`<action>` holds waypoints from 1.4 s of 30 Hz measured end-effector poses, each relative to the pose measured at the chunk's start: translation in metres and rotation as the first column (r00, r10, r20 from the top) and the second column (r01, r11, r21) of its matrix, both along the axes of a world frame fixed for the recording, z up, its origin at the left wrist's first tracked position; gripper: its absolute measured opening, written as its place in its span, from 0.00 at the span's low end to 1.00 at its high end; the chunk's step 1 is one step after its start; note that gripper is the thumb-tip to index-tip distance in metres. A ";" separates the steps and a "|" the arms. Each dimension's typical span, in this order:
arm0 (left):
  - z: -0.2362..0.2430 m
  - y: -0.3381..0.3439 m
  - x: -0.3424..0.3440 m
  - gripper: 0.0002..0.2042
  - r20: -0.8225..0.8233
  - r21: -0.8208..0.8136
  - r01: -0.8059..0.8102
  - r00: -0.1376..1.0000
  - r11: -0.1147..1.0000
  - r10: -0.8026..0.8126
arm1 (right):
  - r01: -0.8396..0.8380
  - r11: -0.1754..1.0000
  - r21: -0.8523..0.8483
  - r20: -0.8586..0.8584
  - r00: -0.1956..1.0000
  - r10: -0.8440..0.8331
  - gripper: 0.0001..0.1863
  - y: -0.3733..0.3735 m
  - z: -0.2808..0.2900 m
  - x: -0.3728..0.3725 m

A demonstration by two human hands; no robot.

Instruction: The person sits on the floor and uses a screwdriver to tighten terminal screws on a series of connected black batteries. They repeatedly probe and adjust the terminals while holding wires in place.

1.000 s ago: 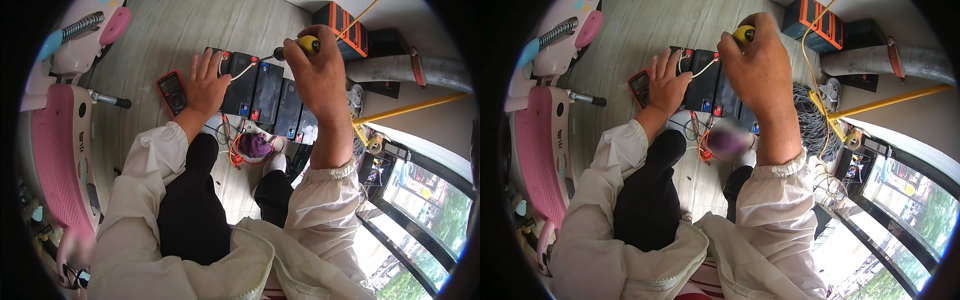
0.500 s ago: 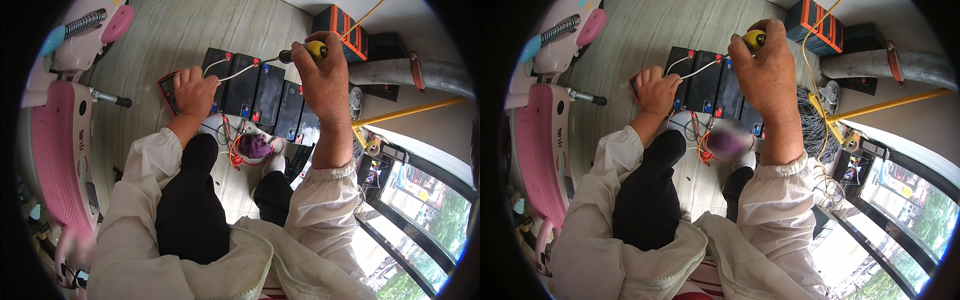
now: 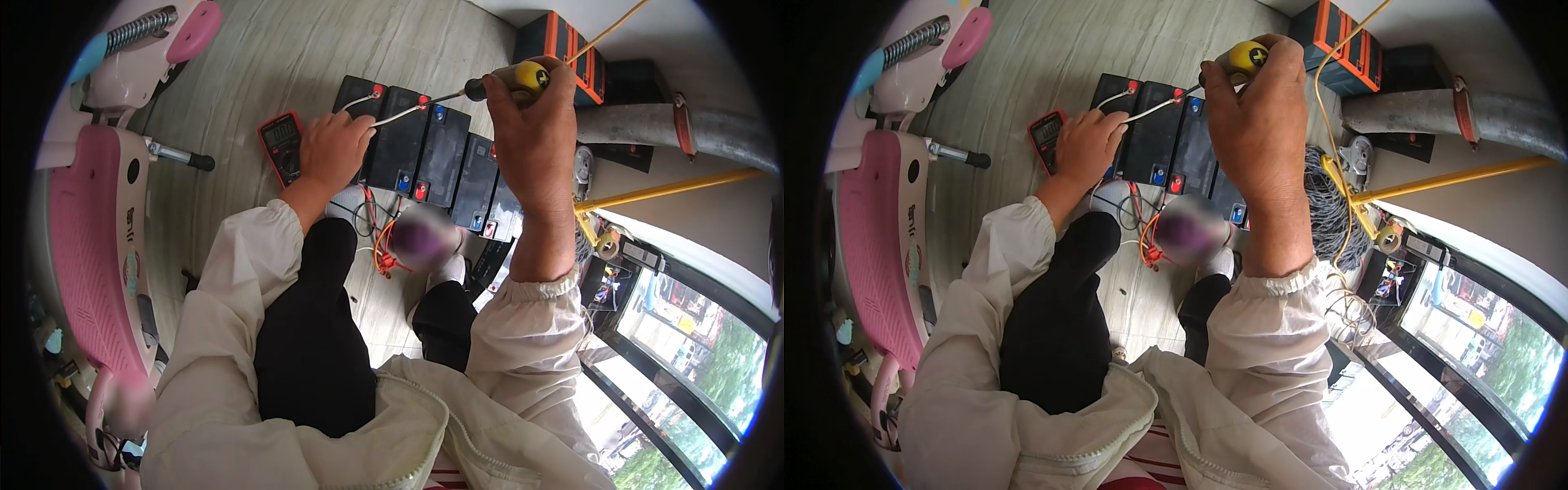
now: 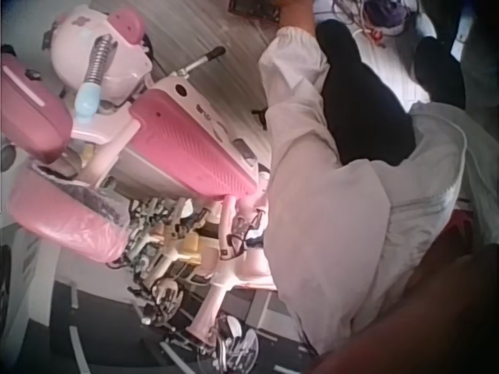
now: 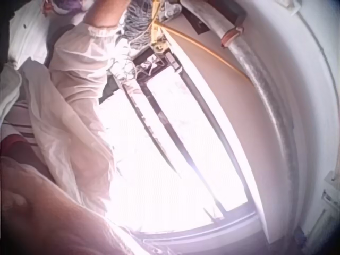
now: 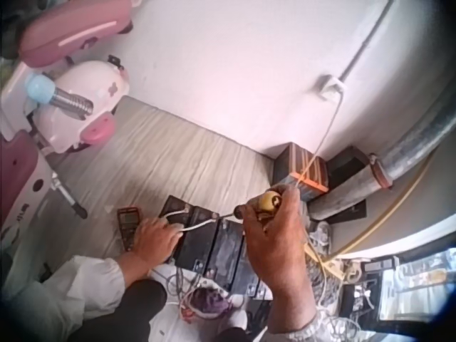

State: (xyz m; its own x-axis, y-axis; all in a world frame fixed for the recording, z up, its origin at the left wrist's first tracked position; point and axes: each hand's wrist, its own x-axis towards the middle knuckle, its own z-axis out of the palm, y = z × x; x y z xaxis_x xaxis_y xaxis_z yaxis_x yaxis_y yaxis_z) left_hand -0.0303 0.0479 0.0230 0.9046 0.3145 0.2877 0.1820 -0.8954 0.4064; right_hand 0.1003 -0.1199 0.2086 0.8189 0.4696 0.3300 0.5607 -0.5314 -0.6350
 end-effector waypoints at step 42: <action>-0.025 -0.003 0.010 0.17 -0.041 -0.003 -0.085 0.996 0.996 0.085 | 0.053 0.993 -0.104 0.060 0.997 -0.047 0.14 -0.006 0.012 0.005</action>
State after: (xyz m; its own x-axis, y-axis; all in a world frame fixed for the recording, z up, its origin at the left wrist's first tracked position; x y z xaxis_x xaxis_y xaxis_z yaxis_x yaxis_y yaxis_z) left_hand -0.0205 0.0449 -0.0021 0.8853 0.3923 0.2498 0.2741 -0.8740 0.4013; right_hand 0.1053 -0.1255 0.2206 0.8236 0.4628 0.3278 0.5652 -0.6221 -0.5418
